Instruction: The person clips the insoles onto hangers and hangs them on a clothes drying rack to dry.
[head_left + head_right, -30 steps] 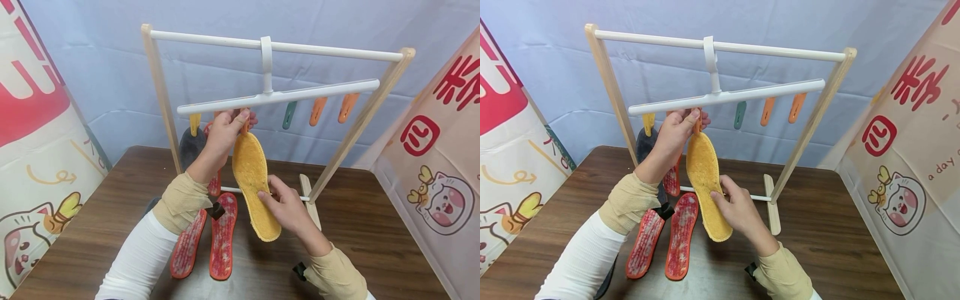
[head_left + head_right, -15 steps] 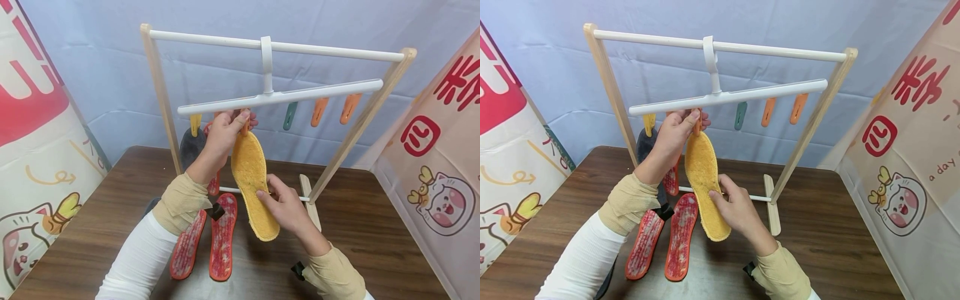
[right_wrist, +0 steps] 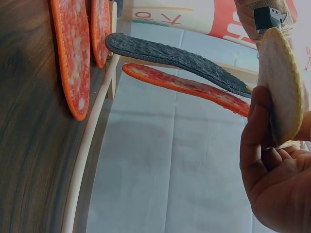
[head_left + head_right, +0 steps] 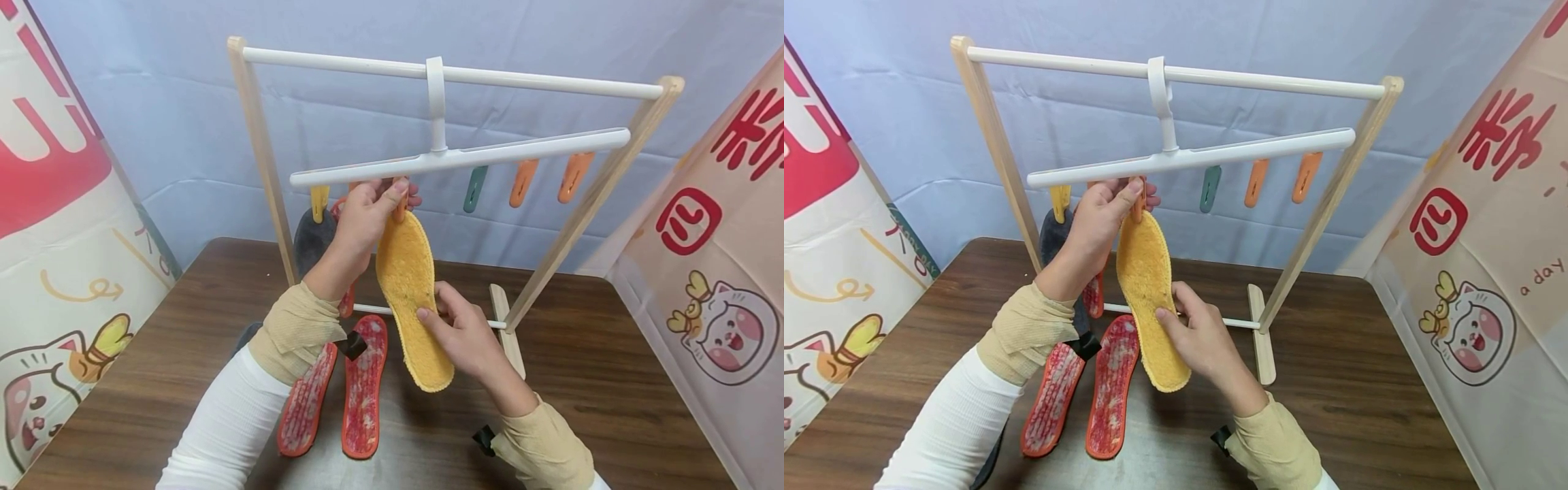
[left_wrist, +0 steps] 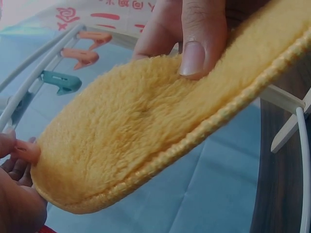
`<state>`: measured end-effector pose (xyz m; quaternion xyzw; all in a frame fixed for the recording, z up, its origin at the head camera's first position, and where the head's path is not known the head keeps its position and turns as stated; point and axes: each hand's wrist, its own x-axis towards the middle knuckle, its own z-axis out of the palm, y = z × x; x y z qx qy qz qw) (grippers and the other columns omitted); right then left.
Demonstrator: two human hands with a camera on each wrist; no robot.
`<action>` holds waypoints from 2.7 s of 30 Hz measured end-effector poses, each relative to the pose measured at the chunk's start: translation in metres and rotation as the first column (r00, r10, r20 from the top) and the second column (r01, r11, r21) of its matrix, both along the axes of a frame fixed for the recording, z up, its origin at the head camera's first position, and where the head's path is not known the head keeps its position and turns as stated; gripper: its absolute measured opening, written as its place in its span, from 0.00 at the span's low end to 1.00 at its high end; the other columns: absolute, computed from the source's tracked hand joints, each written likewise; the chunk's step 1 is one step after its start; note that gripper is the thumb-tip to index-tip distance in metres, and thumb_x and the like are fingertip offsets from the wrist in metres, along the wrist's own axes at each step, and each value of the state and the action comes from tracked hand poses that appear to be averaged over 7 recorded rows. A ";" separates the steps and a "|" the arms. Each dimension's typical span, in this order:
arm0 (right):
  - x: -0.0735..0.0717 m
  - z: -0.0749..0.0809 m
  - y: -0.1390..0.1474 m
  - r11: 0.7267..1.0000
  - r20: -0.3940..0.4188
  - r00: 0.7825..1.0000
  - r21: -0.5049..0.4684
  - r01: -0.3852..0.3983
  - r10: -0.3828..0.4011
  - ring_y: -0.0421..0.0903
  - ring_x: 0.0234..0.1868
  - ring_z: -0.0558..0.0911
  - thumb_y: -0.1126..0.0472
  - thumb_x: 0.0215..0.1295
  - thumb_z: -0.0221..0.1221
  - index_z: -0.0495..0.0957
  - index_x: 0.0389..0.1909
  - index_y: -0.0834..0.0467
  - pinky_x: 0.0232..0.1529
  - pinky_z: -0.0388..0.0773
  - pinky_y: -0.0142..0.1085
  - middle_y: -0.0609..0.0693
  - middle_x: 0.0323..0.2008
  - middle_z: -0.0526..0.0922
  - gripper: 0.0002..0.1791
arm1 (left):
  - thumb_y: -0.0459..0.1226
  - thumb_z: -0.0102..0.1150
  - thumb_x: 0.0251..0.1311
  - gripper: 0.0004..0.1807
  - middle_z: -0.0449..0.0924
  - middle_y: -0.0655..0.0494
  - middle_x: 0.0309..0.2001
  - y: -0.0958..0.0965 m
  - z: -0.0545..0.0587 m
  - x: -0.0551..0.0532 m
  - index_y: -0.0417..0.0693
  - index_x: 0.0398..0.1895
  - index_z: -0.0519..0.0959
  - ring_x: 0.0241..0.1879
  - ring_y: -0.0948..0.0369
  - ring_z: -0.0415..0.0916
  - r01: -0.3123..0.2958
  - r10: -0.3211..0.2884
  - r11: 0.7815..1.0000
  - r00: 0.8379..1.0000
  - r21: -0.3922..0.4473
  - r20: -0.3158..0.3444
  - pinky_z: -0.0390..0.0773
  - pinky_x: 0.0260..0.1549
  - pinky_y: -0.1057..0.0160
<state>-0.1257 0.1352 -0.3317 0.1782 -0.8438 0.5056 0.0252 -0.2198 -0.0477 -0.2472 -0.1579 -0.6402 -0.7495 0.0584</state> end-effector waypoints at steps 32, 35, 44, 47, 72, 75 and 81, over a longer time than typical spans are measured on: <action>-0.001 0.005 -0.008 0.999 0.000 0.999 -0.021 -0.035 0.035 0.43 0.30 0.87 0.60 0.74 0.59 0.74 0.54 0.57 0.31 0.83 0.38 0.54 0.36 0.89 0.12 | 0.38 0.56 0.74 0.15 0.77 0.52 0.31 0.002 -0.001 -0.002 0.32 0.52 0.76 0.47 0.51 0.84 -0.009 0.011 0.999 0.998 0.041 -0.055 0.79 0.55 0.59; -0.001 0.004 -0.010 0.999 0.005 0.999 -0.018 -0.040 0.040 0.43 0.30 0.87 0.60 0.74 0.59 0.74 0.54 0.57 0.31 0.83 0.38 0.53 0.36 0.89 0.12 | 0.37 0.56 0.74 0.14 0.76 0.54 0.27 0.003 -0.001 -0.002 0.32 0.51 0.76 0.48 0.51 0.84 -0.010 0.012 0.999 0.998 0.042 -0.059 0.79 0.55 0.59; -0.005 -0.001 -0.014 0.998 0.049 0.997 -0.007 -0.062 0.062 0.43 0.33 0.88 0.57 0.75 0.58 0.73 0.57 0.57 0.34 0.83 0.38 0.52 0.39 0.89 0.14 | 0.38 0.56 0.74 0.14 0.81 0.48 0.39 0.001 0.001 -0.001 0.33 0.51 0.77 0.45 0.52 0.85 -0.007 0.009 1.000 0.999 0.025 -0.053 0.78 0.56 0.59; -0.006 -0.001 -0.016 0.998 0.045 0.997 -0.005 -0.063 0.063 0.42 0.34 0.88 0.58 0.75 0.59 0.73 0.57 0.56 0.34 0.83 0.38 0.52 0.40 0.89 0.15 | 0.38 0.56 0.74 0.16 0.82 0.46 0.42 0.000 0.001 0.000 0.33 0.53 0.77 0.45 0.52 0.85 -0.007 0.007 1.000 0.999 0.017 -0.049 0.78 0.57 0.60; -0.009 -0.002 -0.018 0.997 0.038 0.997 0.027 -0.072 0.071 0.43 0.37 0.89 0.59 0.75 0.59 0.72 0.58 0.57 0.36 0.84 0.37 0.53 0.43 0.89 0.16 | 0.40 0.56 0.74 0.19 0.81 0.45 0.53 0.001 -0.002 0.001 0.33 0.57 0.76 0.49 0.50 0.83 0.000 0.000 1.000 1.000 -0.013 -0.026 0.79 0.55 0.59; -0.009 -0.003 -0.017 0.997 0.029 0.997 0.036 -0.066 0.065 0.44 0.38 0.89 0.59 0.74 0.59 0.73 0.57 0.57 0.36 0.84 0.37 0.53 0.43 0.89 0.15 | 0.39 0.56 0.74 0.19 0.80 0.42 0.51 0.001 -0.002 0.001 0.32 0.57 0.76 0.52 0.51 0.81 -0.007 0.006 1.000 0.999 -0.022 -0.053 0.78 0.56 0.59; -0.011 -0.007 -0.016 0.995 -0.008 0.998 0.079 -0.056 0.057 0.46 0.42 0.88 0.58 0.72 0.62 0.73 0.56 0.57 0.39 0.82 0.38 0.52 0.41 0.89 0.16 | 0.41 0.54 0.75 0.21 0.79 0.46 0.61 -0.001 -0.003 0.004 0.39 0.65 0.75 0.58 0.53 0.79 -0.041 0.036 0.994 0.998 -0.101 -0.051 0.74 0.61 0.60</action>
